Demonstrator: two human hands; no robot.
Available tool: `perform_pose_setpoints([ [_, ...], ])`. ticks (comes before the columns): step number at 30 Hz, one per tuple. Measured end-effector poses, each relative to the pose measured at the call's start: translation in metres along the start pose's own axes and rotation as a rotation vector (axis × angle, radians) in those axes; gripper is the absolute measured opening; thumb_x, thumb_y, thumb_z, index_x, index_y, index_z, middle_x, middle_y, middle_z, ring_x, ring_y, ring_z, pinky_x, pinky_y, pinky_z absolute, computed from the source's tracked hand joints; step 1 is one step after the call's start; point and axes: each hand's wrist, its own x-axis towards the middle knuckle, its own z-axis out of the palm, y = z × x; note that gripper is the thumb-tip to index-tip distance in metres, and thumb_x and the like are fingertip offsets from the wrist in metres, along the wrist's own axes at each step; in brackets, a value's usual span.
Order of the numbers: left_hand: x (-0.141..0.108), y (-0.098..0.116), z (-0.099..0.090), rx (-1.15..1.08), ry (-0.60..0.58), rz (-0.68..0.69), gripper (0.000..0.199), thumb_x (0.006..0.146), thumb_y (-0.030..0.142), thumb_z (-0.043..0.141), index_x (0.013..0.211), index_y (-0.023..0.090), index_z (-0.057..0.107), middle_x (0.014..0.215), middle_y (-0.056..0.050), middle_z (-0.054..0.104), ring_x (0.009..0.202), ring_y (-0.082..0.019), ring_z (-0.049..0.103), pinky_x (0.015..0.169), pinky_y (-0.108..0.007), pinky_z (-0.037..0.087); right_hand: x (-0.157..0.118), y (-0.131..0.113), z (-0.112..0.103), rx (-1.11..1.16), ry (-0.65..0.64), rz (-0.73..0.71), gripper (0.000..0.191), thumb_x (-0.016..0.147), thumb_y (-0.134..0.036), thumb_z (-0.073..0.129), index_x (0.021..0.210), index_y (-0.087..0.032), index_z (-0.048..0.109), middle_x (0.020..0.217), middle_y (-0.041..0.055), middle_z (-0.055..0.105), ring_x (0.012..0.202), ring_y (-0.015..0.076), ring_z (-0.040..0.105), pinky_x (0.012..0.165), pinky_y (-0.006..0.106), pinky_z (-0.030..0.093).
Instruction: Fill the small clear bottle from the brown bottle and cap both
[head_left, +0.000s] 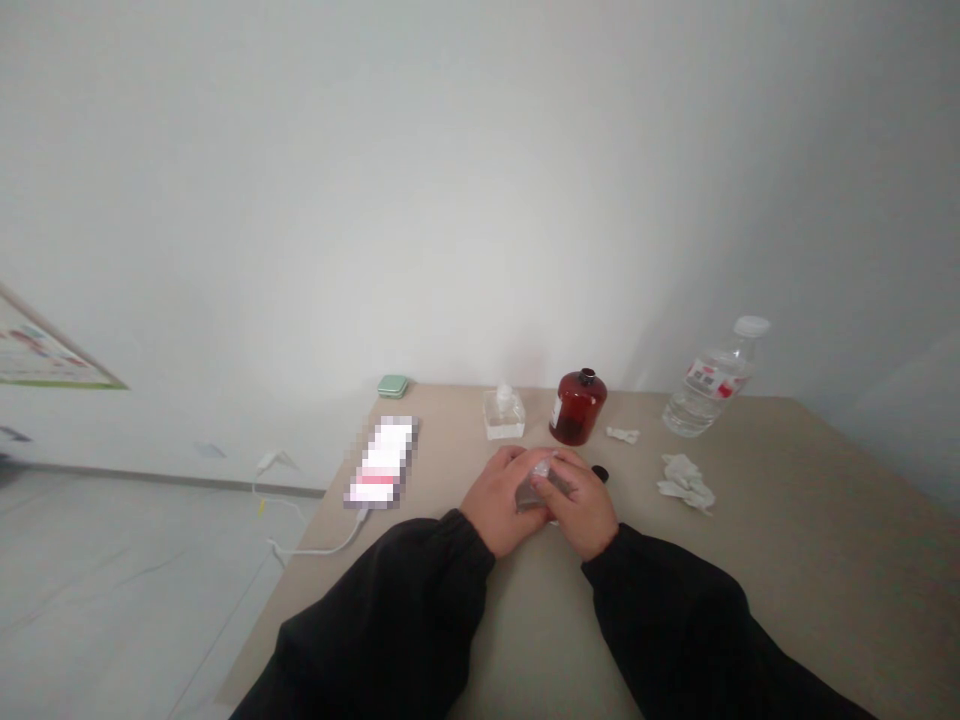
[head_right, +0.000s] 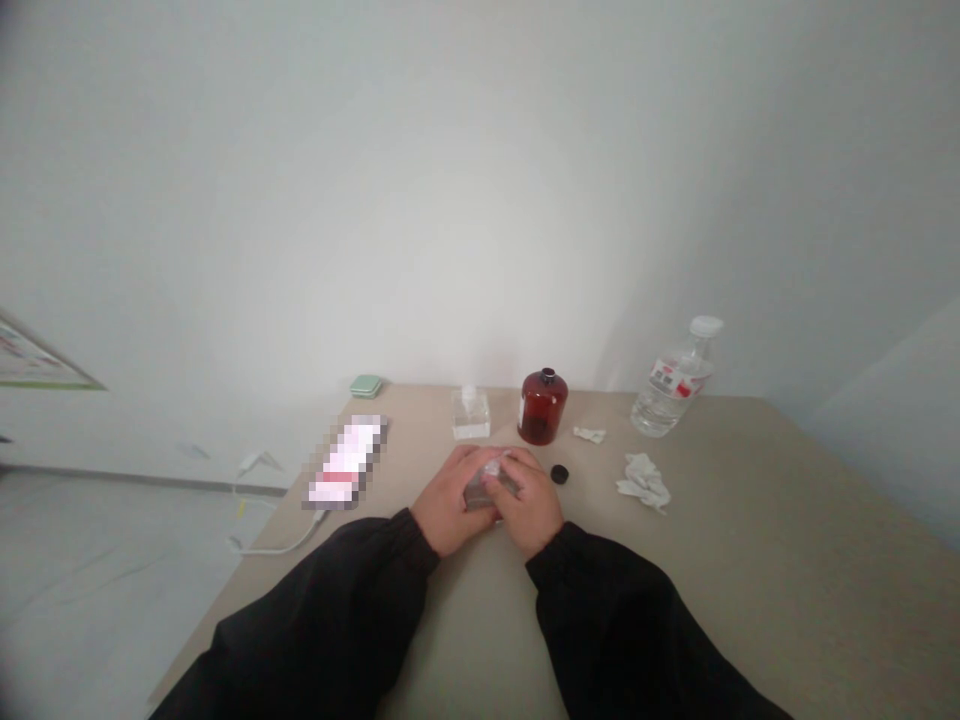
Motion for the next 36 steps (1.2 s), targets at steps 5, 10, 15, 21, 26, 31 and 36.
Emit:
perform_pose_setpoints([
  [5, -0.0005, -0.0027, 0.0007, 0.006, -0.007, -0.024, 0.072, 0.068, 0.012, 0.074, 0.134, 0.026, 0.049, 0.122, -0.007, 0.054, 0.114, -0.025, 0.051, 0.106, -0.043, 0.042, -0.0007, -0.0027, 0.0010, 0.044, 0.037, -0.028, 0.019, 0.085, -0.030, 0.059, 0.094, -0.021, 0.072, 0.103, 0.0088, 0.066, 0.099, 0.0250, 0.063, 0.090, 0.040, 0.051],
  [10, -0.0010, -0.0042, 0.0015, 0.003, 0.000, -0.007, 0.071, 0.069, 0.014, 0.073, 0.135, 0.026, 0.049, 0.121, -0.007, 0.054, 0.113, -0.024, 0.051, 0.105, -0.041, 0.042, -0.0008, -0.0035, 0.0005, 0.065, 0.016, -0.017, 0.018, 0.085, -0.030, 0.059, 0.093, -0.021, 0.072, 0.102, 0.0091, 0.066, 0.099, 0.0253, 0.063, 0.091, 0.041, 0.050],
  [15, -0.0009, -0.0034, 0.0009, 0.001, 0.000, -0.012, 0.071, 0.068, 0.013, 0.073, 0.134, 0.026, 0.050, 0.121, -0.007, 0.054, 0.113, -0.025, 0.052, 0.105, -0.042, 0.043, -0.0005, -0.0049, -0.0003, 0.078, 0.007, -0.018, 0.017, 0.085, -0.031, 0.057, 0.089, -0.021, 0.071, 0.095, 0.0075, 0.067, 0.092, 0.0237, 0.063, 0.085, 0.039, 0.052],
  [21, -0.0015, -0.0034, 0.0003, -0.004, 0.000, -0.012, 0.070, 0.068, 0.013, 0.073, 0.133, 0.026, 0.050, 0.122, -0.007, 0.054, 0.113, -0.024, 0.052, 0.105, -0.041, 0.043, -0.0001, -0.0059, -0.0009, 0.083, -0.003, -0.013, 0.017, 0.084, -0.029, 0.057, 0.089, -0.020, 0.071, 0.096, 0.0080, 0.066, 0.092, 0.0240, 0.063, 0.085, 0.040, 0.051],
  [26, -0.0011, -0.0045, 0.0009, 0.007, -0.004, -0.015, 0.071, 0.068, 0.014, 0.075, 0.133, 0.026, 0.050, 0.121, -0.006, 0.055, 0.113, -0.025, 0.052, 0.105, -0.042, 0.042, 0.0003, -0.0053, -0.0013, 0.095, -0.001, -0.025, 0.016, 0.084, -0.029, 0.057, 0.088, -0.021, 0.070, 0.092, 0.0071, 0.066, 0.090, 0.0237, 0.063, 0.083, 0.039, 0.052],
  [31, -0.0009, -0.0043, 0.0007, 0.002, -0.006, -0.013, 0.071, 0.068, 0.016, 0.076, 0.133, 0.027, 0.050, 0.121, -0.006, 0.054, 0.113, -0.025, 0.052, 0.104, -0.043, 0.043, 0.0000, -0.0044, -0.0019, 0.105, -0.007, -0.032, 0.017, 0.085, -0.030, 0.056, 0.086, -0.020, 0.070, 0.094, 0.0073, 0.067, 0.091, 0.0236, 0.063, 0.085, 0.039, 0.051],
  [36, -0.0016, -0.0055, 0.0013, 0.004, 0.007, 0.009, 0.071, 0.069, 0.017, 0.076, 0.134, 0.025, 0.049, 0.122, -0.007, 0.055, 0.114, -0.024, 0.052, 0.104, -0.041, 0.043, 0.0005, -0.0031, -0.0018, 0.104, -0.011, -0.028, 0.017, 0.084, -0.030, 0.057, 0.085, -0.020, 0.070, 0.094, 0.0073, 0.066, 0.091, 0.0239, 0.063, 0.085, 0.039, 0.051],
])
